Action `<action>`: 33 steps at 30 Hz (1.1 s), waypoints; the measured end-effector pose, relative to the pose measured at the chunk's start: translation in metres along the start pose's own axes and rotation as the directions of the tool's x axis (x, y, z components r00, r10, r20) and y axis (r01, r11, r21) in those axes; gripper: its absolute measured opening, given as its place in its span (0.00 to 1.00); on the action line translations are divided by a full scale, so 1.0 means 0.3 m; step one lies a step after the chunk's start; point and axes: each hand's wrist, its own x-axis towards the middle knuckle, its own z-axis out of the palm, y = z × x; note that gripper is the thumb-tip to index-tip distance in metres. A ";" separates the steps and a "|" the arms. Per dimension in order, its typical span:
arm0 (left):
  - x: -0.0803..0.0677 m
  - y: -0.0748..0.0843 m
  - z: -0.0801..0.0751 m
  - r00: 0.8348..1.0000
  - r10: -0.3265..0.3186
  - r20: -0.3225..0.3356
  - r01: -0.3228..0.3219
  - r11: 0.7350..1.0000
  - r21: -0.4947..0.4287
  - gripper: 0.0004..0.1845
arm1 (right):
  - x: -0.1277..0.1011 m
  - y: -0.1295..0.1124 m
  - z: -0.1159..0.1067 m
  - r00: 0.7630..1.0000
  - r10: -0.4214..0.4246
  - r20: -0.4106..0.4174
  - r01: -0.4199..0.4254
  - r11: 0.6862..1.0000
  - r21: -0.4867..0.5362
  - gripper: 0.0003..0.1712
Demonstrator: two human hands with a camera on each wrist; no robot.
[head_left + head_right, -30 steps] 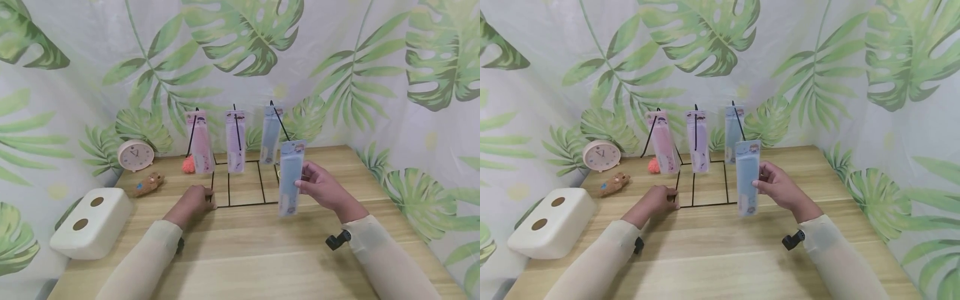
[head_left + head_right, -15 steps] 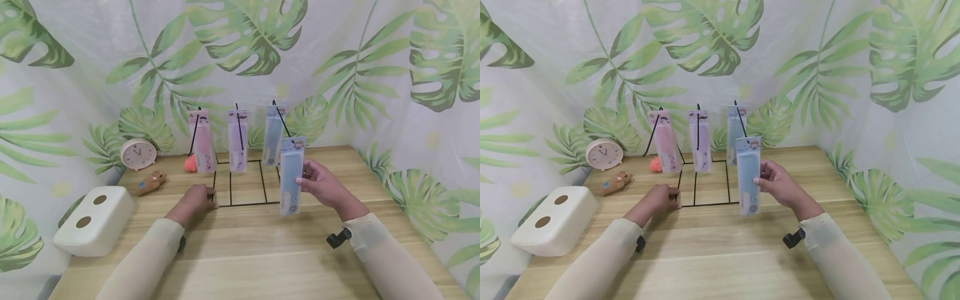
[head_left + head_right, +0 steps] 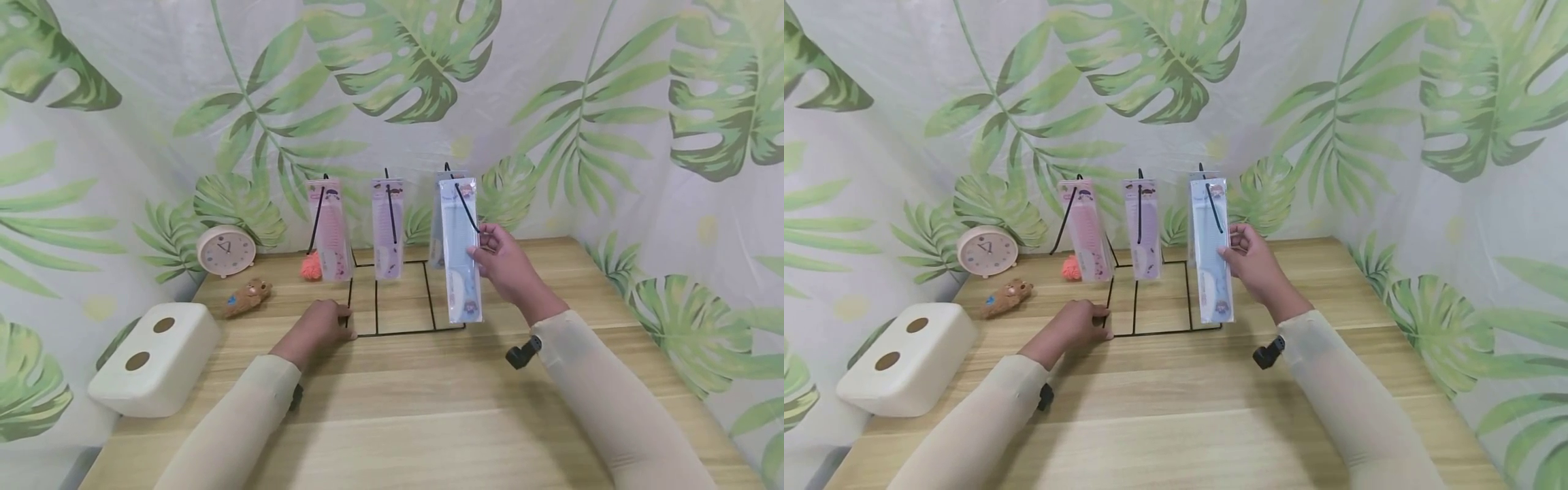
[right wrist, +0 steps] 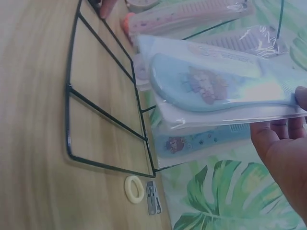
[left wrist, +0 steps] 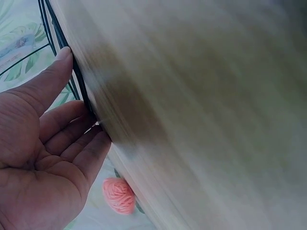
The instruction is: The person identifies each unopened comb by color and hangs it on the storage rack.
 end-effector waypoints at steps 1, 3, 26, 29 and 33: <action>0.000 -0.001 0.001 1.000 0.000 0.000 0.000 1.000 -0.004 0.33 | 0.013 -0.006 0.006 1.000 -0.002 -0.003 0.002 1.000 0.005 0.27; -0.001 -0.001 0.001 1.000 -0.003 0.002 0.003 1.000 -0.010 0.33 | 0.037 -0.012 0.018 1.000 -0.017 -0.006 0.017 1.000 0.022 0.27; 0.001 -0.007 0.006 1.000 -0.020 0.002 0.020 0.999 -0.027 0.34 | 0.225 0.049 0.033 0.991 -0.092 -0.098 0.060 0.955 -0.291 0.12; -0.003 -0.006 0.005 1.000 -0.026 0.008 0.027 0.999 -0.038 0.34 | 0.227 0.051 0.035 0.992 -0.092 -0.091 0.063 0.957 -0.283 0.11; -0.010 -0.004 -0.003 1.000 -0.027 0.005 0.027 0.999 -0.035 0.34 | 0.226 0.053 0.038 0.992 -0.093 -0.089 0.064 0.958 -0.280 0.12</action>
